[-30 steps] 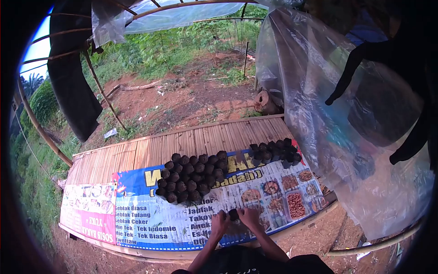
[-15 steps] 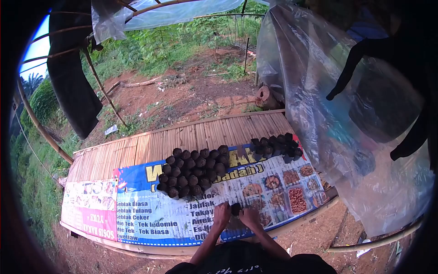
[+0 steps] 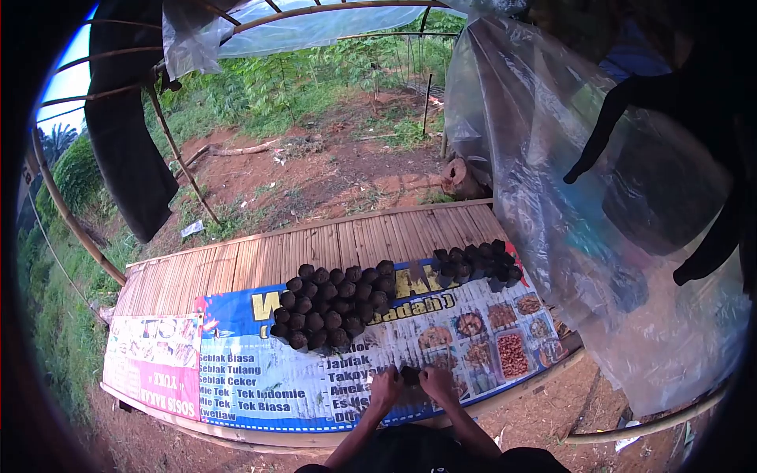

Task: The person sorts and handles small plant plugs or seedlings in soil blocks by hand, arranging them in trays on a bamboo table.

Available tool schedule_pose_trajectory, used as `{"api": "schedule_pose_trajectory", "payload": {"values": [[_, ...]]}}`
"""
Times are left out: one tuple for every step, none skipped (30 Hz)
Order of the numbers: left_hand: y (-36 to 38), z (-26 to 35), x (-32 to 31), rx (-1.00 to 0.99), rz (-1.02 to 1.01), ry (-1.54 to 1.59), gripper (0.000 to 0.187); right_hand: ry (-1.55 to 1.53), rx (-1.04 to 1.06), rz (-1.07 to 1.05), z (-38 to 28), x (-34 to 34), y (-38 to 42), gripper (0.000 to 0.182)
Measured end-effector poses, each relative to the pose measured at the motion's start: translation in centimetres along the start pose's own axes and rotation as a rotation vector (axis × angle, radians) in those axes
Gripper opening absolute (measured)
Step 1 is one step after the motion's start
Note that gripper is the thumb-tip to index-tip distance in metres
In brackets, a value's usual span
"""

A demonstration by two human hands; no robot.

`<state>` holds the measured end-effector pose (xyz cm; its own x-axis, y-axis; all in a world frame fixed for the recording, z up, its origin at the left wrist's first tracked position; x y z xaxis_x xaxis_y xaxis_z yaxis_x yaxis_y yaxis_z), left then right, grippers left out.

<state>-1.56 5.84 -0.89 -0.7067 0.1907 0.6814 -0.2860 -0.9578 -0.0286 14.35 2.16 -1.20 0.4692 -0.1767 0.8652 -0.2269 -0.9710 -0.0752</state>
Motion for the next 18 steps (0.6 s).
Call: {"api": "schedule_pose_trajectory", "payload": {"values": [[0.1,0.1,-0.1,0.001,-0.001,-0.001,0.016,-0.018,0.003,-0.004,0.2,0.0,-0.1,0.025],[0.0,1.0,0.5,-0.045,0.023,-0.033,0.016,-0.037,0.009,-0.002,0.2,0.1,-0.6,0.025],[0.1,1.5,0.7,-0.087,0.043,-0.064,0.016,-0.039,0.008,-0.003,-0.1,0.3,-0.9,0.025],[0.4,1.3,0.6,-0.082,0.038,-0.064,0.016,-0.067,-0.001,-0.003,-0.2,0.5,-1.0,0.026],[0.2,1.2,0.5,-0.082,0.029,-0.075,0.016,-0.093,-0.010,0.003,-0.3,0.8,-1.1,0.026],[0.1,1.1,0.3,-0.084,0.019,-0.089,0.017,-0.093,-0.015,0.004,0.2,0.4,-1.1,0.026],[0.3,0.8,0.0,-0.086,0.014,-0.088,0.017,-0.048,-0.008,-0.003,0.9,-0.5,-1.2,0.027],[0.3,0.6,-0.4,-0.087,0.005,-0.086,0.017,-0.002,0.003,-0.006,1.5,-1.3,-1.5,0.027],[-0.2,0.9,-0.2,-0.091,0.001,-0.084,0.016,-0.003,0.007,0.002,1.2,-0.9,-1.9,0.027],[-0.5,1.1,-0.1,-0.093,0.004,-0.085,0.016,-0.010,0.042,0.027,0.7,-0.3,-2.1,0.027],[-0.1,1.4,0.1,-0.107,0.020,-0.084,0.017,-0.017,0.074,0.042,0.3,0.1,-1.8,0.027],[0.3,1.6,0.3,-0.120,0.034,-0.083,0.017,-0.018,0.074,0.035,0.5,-0.1,-1.8,0.027],[0.3,1.3,0.0,-0.113,0.021,-0.092,0.017,-0.043,0.058,0.021,0.8,-0.5,-2.1,0.027],[0.5,1.2,-0.1,-0.109,0.016,-0.094,0.017,-0.068,0.039,0.007,1.1,-0.9,-2.2,0.026],[0.6,1.2,-0.4,-0.085,-0.008,-0.079,0.018,-0.069,0.034,0.002,1.2,-1.0,-2.1,0.026],[0.5,1.2,-0.5,-0.064,-0.030,-0.065,0.019,-0.067,0.066,0.016,0.8,-1.0,-2.3,0.026],[0.3,1.3,-0.3,-0.065,-0.032,-0.067,0.019,-0.065,0.100,0.031,0.4,-1.0,-2.7,0.025],[0.5,1.6,0.0,-0.062,-0.031,-0.047,0.020,-0.065,0.098,0.026,0.1,-0.9,-3.0,0.025]]}}
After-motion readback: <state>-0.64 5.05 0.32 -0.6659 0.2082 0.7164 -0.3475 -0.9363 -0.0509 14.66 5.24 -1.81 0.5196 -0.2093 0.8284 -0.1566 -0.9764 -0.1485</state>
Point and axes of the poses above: each hand's wrist, its own y-axis away from the middle knuckle, its own x-axis out of the back of the hand, z = x × y, the point moved 8 cm from there along -y, towards the middle knuckle, and after that the axes turned 3 degrees about -z, right-handed, at the moved point
